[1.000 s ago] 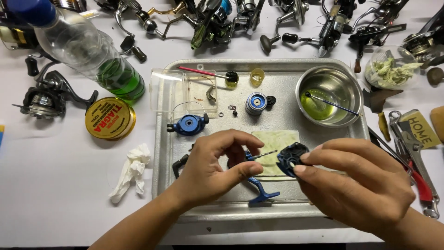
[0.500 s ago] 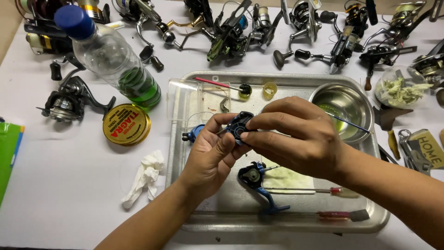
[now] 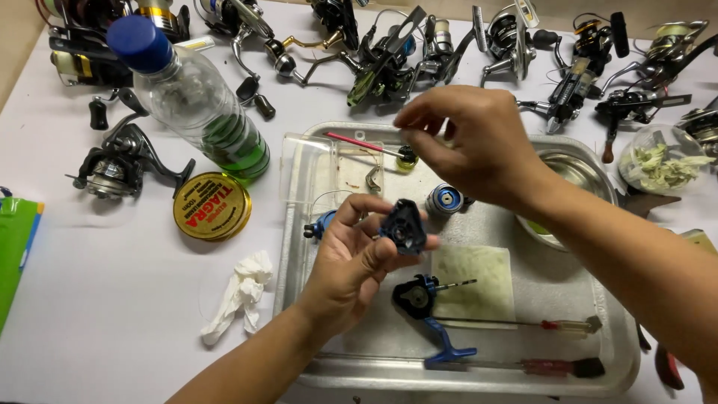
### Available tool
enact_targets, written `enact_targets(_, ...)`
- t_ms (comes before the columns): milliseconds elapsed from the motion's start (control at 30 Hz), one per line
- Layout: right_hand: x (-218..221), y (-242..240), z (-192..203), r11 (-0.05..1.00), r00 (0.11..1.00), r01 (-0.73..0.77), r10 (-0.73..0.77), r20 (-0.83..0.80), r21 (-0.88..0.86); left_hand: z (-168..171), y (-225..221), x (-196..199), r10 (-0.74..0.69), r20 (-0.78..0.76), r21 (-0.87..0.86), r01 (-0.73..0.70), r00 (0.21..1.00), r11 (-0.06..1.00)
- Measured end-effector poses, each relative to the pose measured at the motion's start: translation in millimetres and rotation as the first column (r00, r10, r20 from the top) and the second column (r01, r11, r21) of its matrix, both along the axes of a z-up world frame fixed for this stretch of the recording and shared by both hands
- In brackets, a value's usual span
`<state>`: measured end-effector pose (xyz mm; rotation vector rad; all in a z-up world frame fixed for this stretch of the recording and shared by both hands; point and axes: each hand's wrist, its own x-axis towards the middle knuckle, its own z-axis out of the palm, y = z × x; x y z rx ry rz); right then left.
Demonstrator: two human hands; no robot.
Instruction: Applying lubricant to internal fishing reel components and assembling the reel body.
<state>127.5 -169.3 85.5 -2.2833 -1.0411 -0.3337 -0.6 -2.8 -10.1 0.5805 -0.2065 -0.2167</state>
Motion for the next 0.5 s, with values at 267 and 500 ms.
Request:
enact_targets(267,60,54,-39,0.840,0.997,0.070,-0.083,-0.001,-0.538,12,-2,-9,-0.215,0.023,0.091,0.212,0.976,0.973)
enact_targets(500,63,68,-59,0.811,0.994,0.090,-0.107,0.004,-0.578,9,-3,-9,-0.238,0.031,0.169,0.229,0.971,0.959)
